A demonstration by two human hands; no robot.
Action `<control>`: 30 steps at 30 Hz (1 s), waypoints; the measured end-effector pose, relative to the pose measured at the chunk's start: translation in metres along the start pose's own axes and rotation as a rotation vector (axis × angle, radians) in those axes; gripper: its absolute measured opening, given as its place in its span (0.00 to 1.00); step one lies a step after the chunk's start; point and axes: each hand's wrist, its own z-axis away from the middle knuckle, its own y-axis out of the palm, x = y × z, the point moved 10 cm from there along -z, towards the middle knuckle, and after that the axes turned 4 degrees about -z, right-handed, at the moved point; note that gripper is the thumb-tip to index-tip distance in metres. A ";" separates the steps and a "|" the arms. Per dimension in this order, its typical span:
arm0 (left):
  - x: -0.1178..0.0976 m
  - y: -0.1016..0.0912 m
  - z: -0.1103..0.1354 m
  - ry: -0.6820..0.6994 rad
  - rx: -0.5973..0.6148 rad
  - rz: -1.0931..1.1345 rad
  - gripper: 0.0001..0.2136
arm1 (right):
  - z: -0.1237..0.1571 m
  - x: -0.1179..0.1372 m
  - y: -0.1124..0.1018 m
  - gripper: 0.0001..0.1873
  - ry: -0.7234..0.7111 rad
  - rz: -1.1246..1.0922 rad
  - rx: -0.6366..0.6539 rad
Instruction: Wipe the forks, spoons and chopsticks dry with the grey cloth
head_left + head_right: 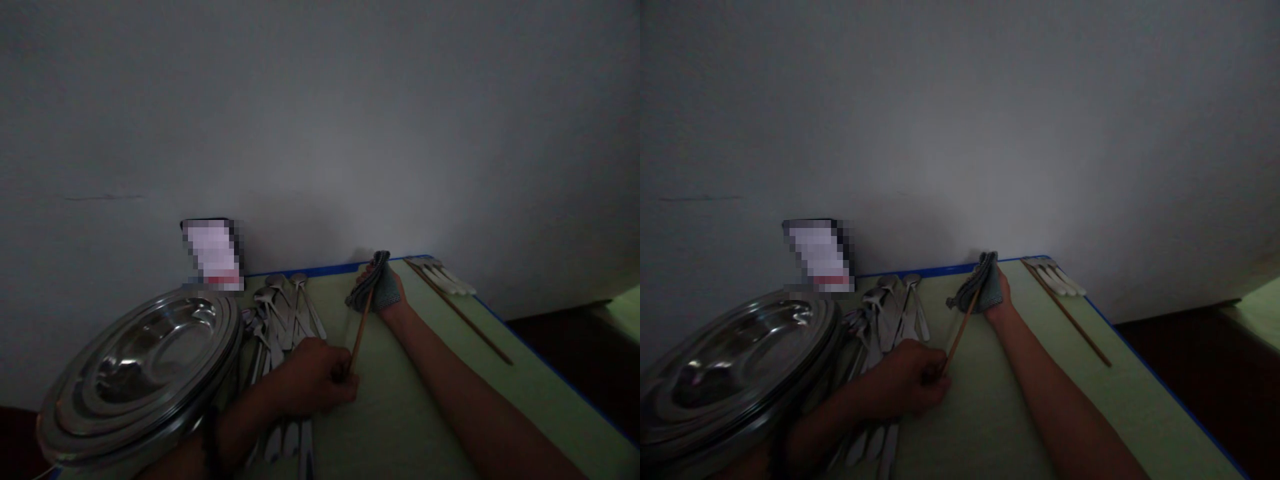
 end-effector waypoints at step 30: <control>0.000 0.001 -0.001 0.003 -0.034 -0.095 0.13 | 0.022 -0.022 0.039 0.13 0.212 -0.084 0.250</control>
